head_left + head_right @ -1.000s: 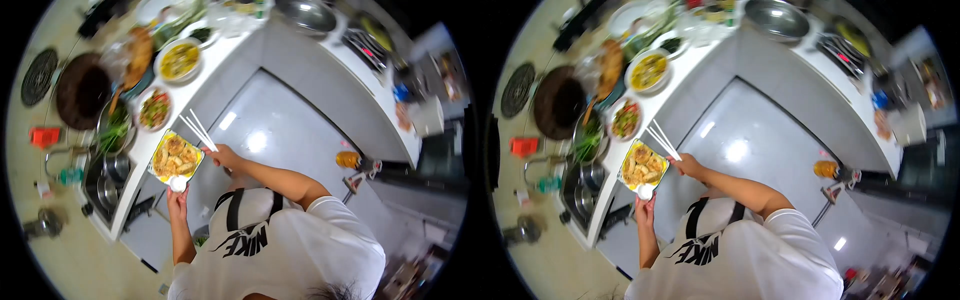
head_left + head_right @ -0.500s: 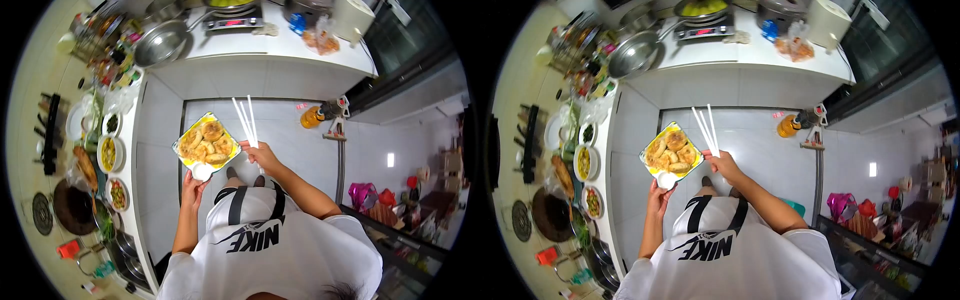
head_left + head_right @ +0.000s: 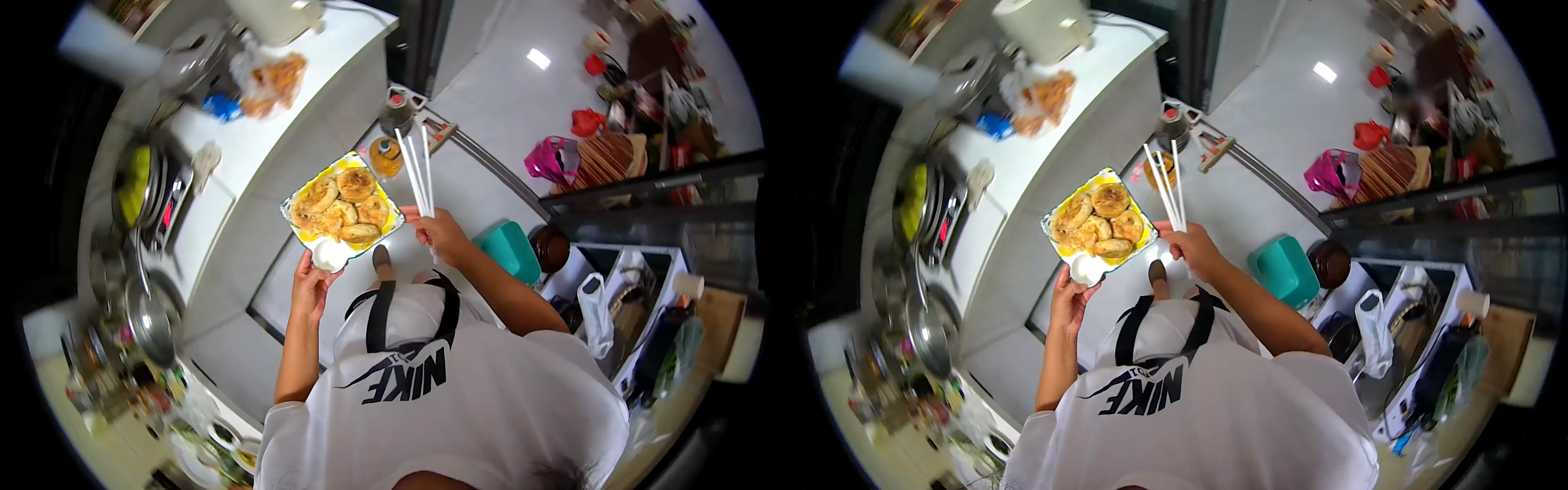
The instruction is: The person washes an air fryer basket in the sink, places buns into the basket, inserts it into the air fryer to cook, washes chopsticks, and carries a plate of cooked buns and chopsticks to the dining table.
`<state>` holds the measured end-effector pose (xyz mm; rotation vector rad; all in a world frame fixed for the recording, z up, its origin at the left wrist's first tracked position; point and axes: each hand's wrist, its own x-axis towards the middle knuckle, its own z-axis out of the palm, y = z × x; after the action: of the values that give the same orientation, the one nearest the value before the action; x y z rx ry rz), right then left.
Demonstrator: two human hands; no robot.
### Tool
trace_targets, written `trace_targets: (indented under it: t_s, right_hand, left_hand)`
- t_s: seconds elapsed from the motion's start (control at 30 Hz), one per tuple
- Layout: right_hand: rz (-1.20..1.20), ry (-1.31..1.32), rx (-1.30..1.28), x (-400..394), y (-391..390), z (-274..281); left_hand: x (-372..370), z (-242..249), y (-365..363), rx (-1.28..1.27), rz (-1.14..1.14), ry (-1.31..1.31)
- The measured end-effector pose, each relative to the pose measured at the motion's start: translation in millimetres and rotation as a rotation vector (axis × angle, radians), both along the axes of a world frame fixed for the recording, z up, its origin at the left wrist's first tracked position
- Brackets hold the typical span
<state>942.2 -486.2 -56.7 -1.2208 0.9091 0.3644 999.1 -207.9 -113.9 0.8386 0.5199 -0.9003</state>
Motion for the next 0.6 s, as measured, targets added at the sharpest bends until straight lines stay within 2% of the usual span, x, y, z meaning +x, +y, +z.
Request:
trace_targets:
  t_s: [0.1, 0.17, 0.33, 0.5, 0.6]
  right_hand:
    - [-0.185, 0.051, -0.096, -27.6, -28.0, 22.9]
    - [-0.273, 0.0, -0.102, -40.2, -71.4, 29.5]
    - [-0.596, -0.117, -0.189, -49.1, -144.3, 32.6]
    - [-0.74, -0.132, -0.206, -53.6, -258.0, 46.7]
    - [-0.761, -0.125, -0.212, -69.4, -328.9, 34.4]
  left_hand:
    - [27.2, -9.6, -45.4, -0.064, -0.235, -0.059]
    - [50.4, -2.4, -108.8, -0.066, -0.357, -0.073]
    - [93.7, -8.2, -237.1, -0.188, -0.537, -0.065]
    - [110.0, 0.3, -378.5, -0.245, -0.658, -0.047]
    - [105.3, -1.4, -453.0, -0.248, -0.703, -0.039]
